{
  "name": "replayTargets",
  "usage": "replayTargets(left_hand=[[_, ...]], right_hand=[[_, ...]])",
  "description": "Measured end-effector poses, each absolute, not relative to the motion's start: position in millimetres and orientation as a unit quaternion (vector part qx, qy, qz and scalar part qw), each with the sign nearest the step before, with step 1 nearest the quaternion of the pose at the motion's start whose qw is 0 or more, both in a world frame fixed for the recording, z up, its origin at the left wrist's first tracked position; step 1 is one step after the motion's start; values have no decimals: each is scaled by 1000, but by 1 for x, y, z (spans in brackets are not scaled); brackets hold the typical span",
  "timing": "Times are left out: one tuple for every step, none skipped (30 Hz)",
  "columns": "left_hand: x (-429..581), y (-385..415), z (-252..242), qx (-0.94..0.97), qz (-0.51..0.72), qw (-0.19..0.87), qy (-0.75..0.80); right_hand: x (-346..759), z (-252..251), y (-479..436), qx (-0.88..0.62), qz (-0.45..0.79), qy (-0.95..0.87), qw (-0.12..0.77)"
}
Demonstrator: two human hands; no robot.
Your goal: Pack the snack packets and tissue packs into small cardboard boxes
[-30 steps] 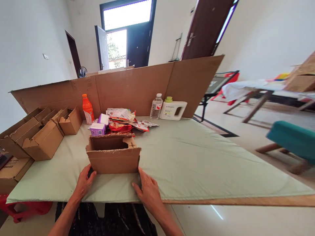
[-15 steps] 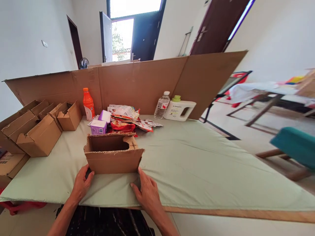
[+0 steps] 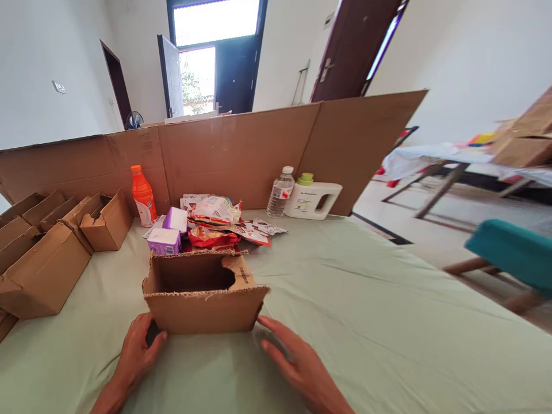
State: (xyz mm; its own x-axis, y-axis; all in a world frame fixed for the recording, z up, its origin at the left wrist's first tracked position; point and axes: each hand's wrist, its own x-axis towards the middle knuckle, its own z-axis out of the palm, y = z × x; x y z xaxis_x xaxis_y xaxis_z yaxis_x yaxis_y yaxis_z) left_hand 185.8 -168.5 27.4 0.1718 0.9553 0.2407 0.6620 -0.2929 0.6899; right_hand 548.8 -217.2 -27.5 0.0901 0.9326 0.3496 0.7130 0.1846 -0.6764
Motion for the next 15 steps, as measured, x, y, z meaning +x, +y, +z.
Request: replayTargets(left_hand=[[186, -168, 23, 734, 335, 220, 548], [185, -168, 19, 735, 339, 221, 545], [185, -168, 14, 735, 342, 220, 542], [185, -168, 10, 735, 346, 217, 541], [184, -168, 5, 737, 350, 210, 539], [184, -168, 1, 740, 354, 200, 536], [183, -167, -3, 744, 359, 189, 531], [183, -166, -5, 748, 364, 177, 526], [183, -166, -7, 752, 368, 169, 520], [183, -165, -9, 755, 368, 165, 516], [182, -164, -9, 758, 367, 165, 514], [182, -163, -10, 759, 364, 165, 513], [182, -162, -11, 761, 361, 166, 513], [181, -162, -12, 763, 359, 165, 512], [181, -161, -13, 764, 359, 161, 511]], right_hand=[[559, -16, -211, -629, 147, -649, 402], [570, -4, -203, -637, 144, -639, 407], [579, 10, -190, -643, 132, -634, 409], [587, 24, -174, -646, 114, -634, 408], [593, 39, -155, -648, 91, -638, 405], [596, 54, -132, -647, 68, -646, 398], [597, 67, -107, -647, 48, -656, 386], [595, 79, -81, -646, 31, -666, 370], [590, 89, -55, -645, 13, -678, 353], [584, 96, -30, -642, -12, -691, 332], [575, 102, -6, -638, -32, -703, 311], [566, 106, 15, -636, -40, -708, 304], [557, 110, 32, -633, -46, -712, 300], [549, 113, 46, -632, -48, -713, 300], [542, 117, 57, -632, -48, -711, 304]])
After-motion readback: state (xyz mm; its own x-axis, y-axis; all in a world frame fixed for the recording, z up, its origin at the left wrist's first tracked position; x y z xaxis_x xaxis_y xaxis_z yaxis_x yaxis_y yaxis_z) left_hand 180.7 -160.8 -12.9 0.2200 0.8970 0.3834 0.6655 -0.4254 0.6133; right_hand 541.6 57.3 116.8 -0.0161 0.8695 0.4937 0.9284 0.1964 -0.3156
